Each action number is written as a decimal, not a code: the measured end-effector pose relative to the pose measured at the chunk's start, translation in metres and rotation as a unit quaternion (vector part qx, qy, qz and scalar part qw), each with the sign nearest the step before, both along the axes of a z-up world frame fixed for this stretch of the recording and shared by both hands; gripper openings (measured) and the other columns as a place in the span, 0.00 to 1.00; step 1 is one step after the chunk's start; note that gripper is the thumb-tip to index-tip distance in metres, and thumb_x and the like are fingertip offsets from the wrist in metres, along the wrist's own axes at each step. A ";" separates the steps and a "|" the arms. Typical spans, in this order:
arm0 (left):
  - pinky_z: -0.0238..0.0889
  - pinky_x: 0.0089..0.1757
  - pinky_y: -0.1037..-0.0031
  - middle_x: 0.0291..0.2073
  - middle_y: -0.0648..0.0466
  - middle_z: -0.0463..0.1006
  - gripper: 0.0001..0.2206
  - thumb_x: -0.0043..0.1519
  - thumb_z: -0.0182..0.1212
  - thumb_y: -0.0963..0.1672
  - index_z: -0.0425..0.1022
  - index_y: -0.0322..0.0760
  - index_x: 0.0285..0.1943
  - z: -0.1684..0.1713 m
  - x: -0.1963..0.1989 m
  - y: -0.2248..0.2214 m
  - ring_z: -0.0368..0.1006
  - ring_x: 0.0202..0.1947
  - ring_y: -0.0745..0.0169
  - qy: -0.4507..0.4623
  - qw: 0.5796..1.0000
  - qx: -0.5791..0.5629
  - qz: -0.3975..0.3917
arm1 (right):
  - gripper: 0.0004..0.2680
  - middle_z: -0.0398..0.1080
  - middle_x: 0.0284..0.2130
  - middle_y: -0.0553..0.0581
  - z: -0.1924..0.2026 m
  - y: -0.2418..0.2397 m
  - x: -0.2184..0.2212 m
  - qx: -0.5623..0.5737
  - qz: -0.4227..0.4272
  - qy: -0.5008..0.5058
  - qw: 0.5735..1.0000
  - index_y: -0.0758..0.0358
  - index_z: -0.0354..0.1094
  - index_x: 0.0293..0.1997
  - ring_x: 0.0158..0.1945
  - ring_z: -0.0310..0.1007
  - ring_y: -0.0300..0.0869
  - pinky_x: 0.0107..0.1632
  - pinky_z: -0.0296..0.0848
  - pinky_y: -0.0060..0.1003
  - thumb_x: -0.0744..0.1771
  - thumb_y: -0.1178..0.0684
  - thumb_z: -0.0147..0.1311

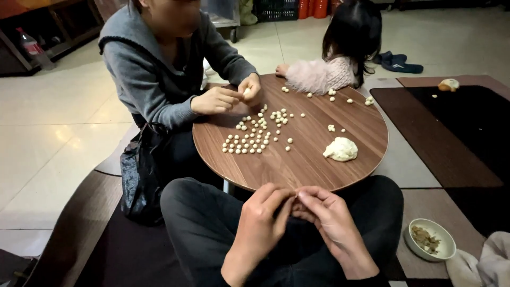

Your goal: Rolling small pieces of dough into uniform balls by hand on a low wooden table.

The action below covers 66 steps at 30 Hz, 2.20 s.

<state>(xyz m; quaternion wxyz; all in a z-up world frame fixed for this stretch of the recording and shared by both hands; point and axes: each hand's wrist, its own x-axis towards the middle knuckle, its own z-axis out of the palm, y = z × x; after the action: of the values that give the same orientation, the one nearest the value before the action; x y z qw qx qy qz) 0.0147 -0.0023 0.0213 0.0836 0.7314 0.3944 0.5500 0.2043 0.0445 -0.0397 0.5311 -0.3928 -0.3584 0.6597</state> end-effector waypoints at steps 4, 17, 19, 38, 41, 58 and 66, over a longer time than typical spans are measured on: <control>0.73 0.38 0.70 0.38 0.53 0.79 0.07 0.63 0.68 0.36 0.82 0.34 0.48 0.003 -0.003 -0.003 0.77 0.34 0.57 0.002 0.999 -0.034 -0.020 | 0.09 0.81 0.41 0.73 0.005 -0.002 0.001 0.008 -0.001 -0.006 1.000 0.84 0.78 0.55 0.41 0.80 0.50 0.50 0.81 0.42 0.73 0.64 0.56; 0.72 0.38 0.70 0.40 0.51 0.80 0.08 0.64 0.68 0.36 0.83 0.31 0.52 -0.010 0.007 0.005 0.76 0.33 0.56 -0.031 0.999 -0.023 -0.036 | 0.10 0.81 0.44 0.71 -0.001 -0.004 0.012 0.030 0.028 0.022 0.999 0.82 0.76 0.58 0.44 0.82 0.48 0.53 0.83 0.41 0.72 0.63 0.57; 0.73 0.38 0.70 0.41 0.51 0.80 0.10 0.64 0.68 0.36 0.84 0.32 0.54 -0.010 0.007 0.003 0.77 0.34 0.57 -0.030 0.998 -0.026 -0.039 | 0.10 0.81 0.44 0.71 -0.003 -0.004 0.011 0.030 0.018 0.024 0.999 0.81 0.76 0.59 0.44 0.82 0.49 0.54 0.82 0.41 0.72 0.64 0.57; 0.72 0.38 0.71 0.37 0.52 0.79 0.06 0.61 0.71 0.36 0.83 0.31 0.46 -0.015 0.001 0.001 0.76 0.33 0.58 -0.055 0.997 -0.040 -0.026 | 0.08 0.80 0.41 0.65 0.005 -0.009 0.006 0.027 0.031 -0.009 0.999 0.77 0.76 0.56 0.43 0.81 0.45 0.50 0.81 0.36 0.73 0.61 0.59; 0.72 0.37 0.71 0.37 0.52 0.79 0.08 0.62 0.69 0.35 0.85 0.31 0.49 -0.012 0.001 -0.003 0.76 0.32 0.58 -0.048 0.998 -0.036 -0.023 | 0.08 0.80 0.40 0.66 0.000 -0.010 0.008 0.030 0.029 -0.010 0.999 0.78 0.76 0.54 0.41 0.81 0.45 0.50 0.82 0.38 0.73 0.61 0.59; 0.77 0.43 0.56 0.37 0.47 0.81 0.06 0.67 0.72 0.37 0.86 0.34 0.51 -0.033 0.000 0.010 0.83 0.41 0.35 -0.071 0.994 -0.020 -0.075 | 0.12 0.83 0.40 0.68 -0.002 -0.009 0.003 0.061 0.002 -0.048 0.997 0.75 0.76 0.59 0.41 0.87 0.49 0.49 0.86 0.41 0.71 0.58 0.64; 0.78 0.40 0.60 0.34 0.46 0.81 0.04 0.67 0.71 0.36 0.87 0.32 0.49 -0.022 0.000 0.002 0.83 0.37 0.39 -0.011 0.999 0.024 -0.022 | 0.10 0.84 0.36 0.69 -0.009 -0.009 0.003 0.064 -0.019 -0.073 0.995 0.77 0.77 0.55 0.37 0.87 0.49 0.46 0.87 0.41 0.71 0.58 0.65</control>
<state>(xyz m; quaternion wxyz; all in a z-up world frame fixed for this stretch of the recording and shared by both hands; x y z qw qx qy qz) 0.0147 0.0000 -0.0010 0.0827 0.7360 0.3637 0.5650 0.2074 0.0356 -0.0492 0.5399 -0.4114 -0.4300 0.5952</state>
